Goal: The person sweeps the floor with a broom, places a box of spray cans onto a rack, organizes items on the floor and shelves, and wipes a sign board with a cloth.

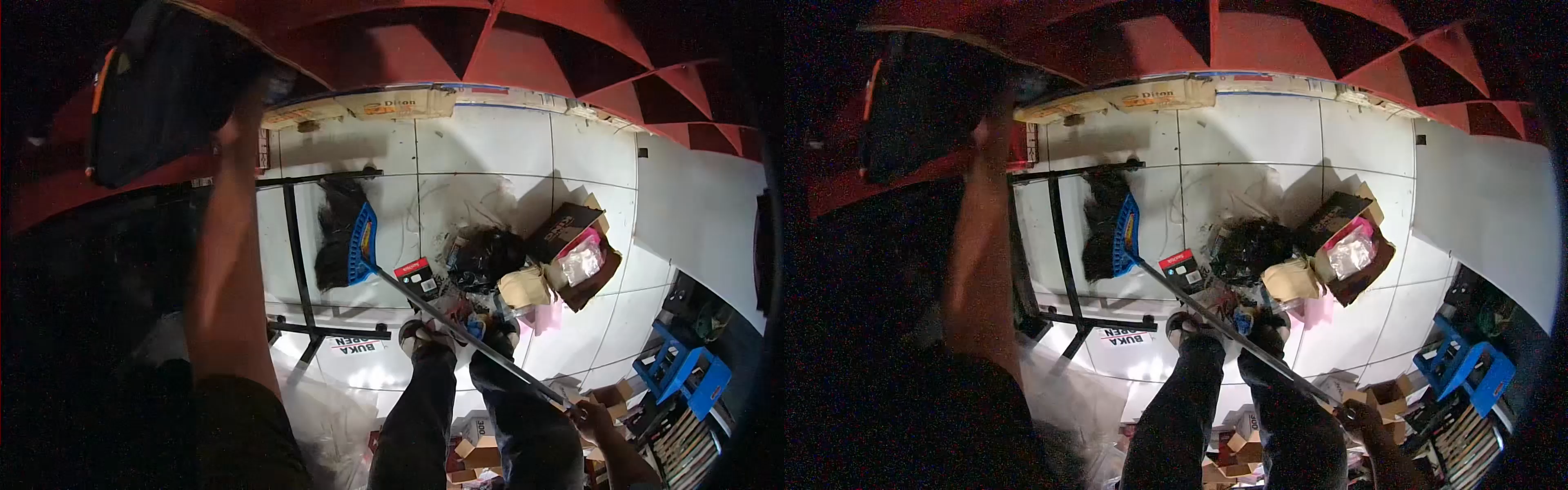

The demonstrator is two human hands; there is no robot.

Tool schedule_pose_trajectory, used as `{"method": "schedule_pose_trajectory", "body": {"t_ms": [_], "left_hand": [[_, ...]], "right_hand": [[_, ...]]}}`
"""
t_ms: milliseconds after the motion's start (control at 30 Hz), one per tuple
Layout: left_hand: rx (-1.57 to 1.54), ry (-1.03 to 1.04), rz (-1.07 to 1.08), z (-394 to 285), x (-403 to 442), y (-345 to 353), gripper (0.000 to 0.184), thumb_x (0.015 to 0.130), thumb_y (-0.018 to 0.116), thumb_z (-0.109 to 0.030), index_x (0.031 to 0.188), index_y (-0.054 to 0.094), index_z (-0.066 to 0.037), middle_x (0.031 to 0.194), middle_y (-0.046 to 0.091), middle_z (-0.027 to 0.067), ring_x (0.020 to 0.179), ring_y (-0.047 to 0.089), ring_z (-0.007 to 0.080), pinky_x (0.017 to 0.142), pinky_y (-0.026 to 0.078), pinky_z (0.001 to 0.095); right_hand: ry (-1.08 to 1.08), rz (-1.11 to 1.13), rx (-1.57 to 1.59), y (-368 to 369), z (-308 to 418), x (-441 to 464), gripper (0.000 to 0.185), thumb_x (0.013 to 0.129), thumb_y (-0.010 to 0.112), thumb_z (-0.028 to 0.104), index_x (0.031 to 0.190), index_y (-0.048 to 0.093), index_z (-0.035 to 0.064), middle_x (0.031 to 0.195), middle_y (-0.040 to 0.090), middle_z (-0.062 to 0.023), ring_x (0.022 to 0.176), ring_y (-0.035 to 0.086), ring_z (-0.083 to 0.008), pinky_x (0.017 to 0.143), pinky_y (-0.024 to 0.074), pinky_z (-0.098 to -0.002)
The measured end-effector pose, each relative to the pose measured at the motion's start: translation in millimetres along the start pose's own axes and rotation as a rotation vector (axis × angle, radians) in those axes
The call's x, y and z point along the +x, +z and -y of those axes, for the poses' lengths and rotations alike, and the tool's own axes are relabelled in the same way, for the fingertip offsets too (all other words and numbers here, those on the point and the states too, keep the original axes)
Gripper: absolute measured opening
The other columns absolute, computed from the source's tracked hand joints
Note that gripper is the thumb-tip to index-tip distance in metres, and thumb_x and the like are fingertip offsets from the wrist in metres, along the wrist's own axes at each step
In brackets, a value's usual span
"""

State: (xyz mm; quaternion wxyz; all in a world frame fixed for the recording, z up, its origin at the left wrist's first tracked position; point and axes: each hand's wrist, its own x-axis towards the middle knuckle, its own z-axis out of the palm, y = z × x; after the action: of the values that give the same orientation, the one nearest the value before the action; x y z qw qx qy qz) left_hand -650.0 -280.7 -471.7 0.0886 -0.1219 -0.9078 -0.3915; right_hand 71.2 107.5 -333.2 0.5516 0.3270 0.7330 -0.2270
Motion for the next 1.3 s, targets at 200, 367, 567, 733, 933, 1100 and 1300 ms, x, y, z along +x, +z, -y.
{"method": "schedule_pose_trajectory", "body": {"t_ms": [200,367,567,733,933,1100,1300], "left_hand": [[-0.355,-0.234,0.171,14,24,26,0.061,0.084,0.059,-0.016,0.139,0.034,-0.006,0.140,0.040,0.0149,0.120,0.046,0.0303,0.099,0.040,0.0426],[-0.541,-0.421,0.235,2,21,29,0.046,0.093,0.047,-0.014,0.137,0.039,-0.008,0.137,0.044,0.0142,0.116,0.049,0.0321,0.095,0.043,0.0437],[-0.822,-0.583,0.247,21,23,18,0.038,0.095,0.041,-0.010,0.133,0.045,-0.008,0.128,0.052,0.0135,0.107,0.055,0.0313,0.087,0.049,0.0398],[-1.378,-0.722,0.494,71,23,-10,0.034,0.094,0.040,-0.015,0.126,0.050,-0.007,0.112,0.059,0.0107,0.093,0.059,0.0255,0.069,0.053,0.0336],[-1.002,-0.613,0.077,66,-43,-12,0.026,0.095,0.040,-0.021,0.109,0.056,-0.006,0.092,0.062,0.0081,0.075,0.061,0.0211,0.055,0.051,0.0302],[0.345,-0.520,0.115,-8,-228,-48,0.019,0.089,0.055,-0.025,0.088,0.060,-0.007,0.070,0.061,0.0104,0.063,0.061,0.0264,0.057,0.048,0.0384],[0.963,-0.026,0.578,-3,-449,-27,0.019,0.089,0.051,-0.020,0.086,0.061,-0.005,0.074,0.062,0.0134,0.066,0.062,0.0317,0.057,0.051,0.0447]], "right_hand": [[-0.051,-0.065,0.333,53,-30,34,0.025,0.083,0.064,0.028,0.082,0.062,0.0031,0.068,0.061,-0.0163,0.064,0.063,-0.0276,0.058,0.0481,-0.0353],[-0.146,-0.096,0.199,24,-1,32,0.021,0.081,0.065,0.026,0.082,0.062,0.0051,0.064,0.061,-0.0151,0.061,0.065,-0.0269,0.056,0.0501,-0.0358],[-0.361,-0.289,-0.125,17,15,78,0.020,0.080,0.067,0.025,0.073,0.060,0.0073,0.060,0.060,-0.0148,0.055,0.062,-0.0299,0.050,0.0488,-0.0371],[-0.782,-0.351,-0.201,49,85,185,0.023,0.082,0.062,0.033,0.081,0.062,0.0101,0.060,0.060,-0.0111,0.054,0.060,-0.0317,0.048,0.0476,-0.0415],[-0.657,-0.367,-0.199,34,158,179,0.032,0.087,0.054,0.039,0.083,0.060,0.0080,0.065,0.063,-0.0134,0.060,0.063,-0.0340,0.056,0.0527,-0.0442],[-0.461,-0.087,-0.388,-1,59,19,0.040,0.093,0.042,0.042,0.086,0.063,0.0089,0.086,0.066,-0.0167,0.075,0.064,-0.0383,0.067,0.0513,-0.0473],[-0.052,-0.202,-0.213,-34,-74,-136,0.031,0.086,0.059,0.037,0.086,0.066,0.0071,0.077,0.064,-0.0193,0.071,0.064,-0.0369,0.062,0.0508,-0.0459]]}}
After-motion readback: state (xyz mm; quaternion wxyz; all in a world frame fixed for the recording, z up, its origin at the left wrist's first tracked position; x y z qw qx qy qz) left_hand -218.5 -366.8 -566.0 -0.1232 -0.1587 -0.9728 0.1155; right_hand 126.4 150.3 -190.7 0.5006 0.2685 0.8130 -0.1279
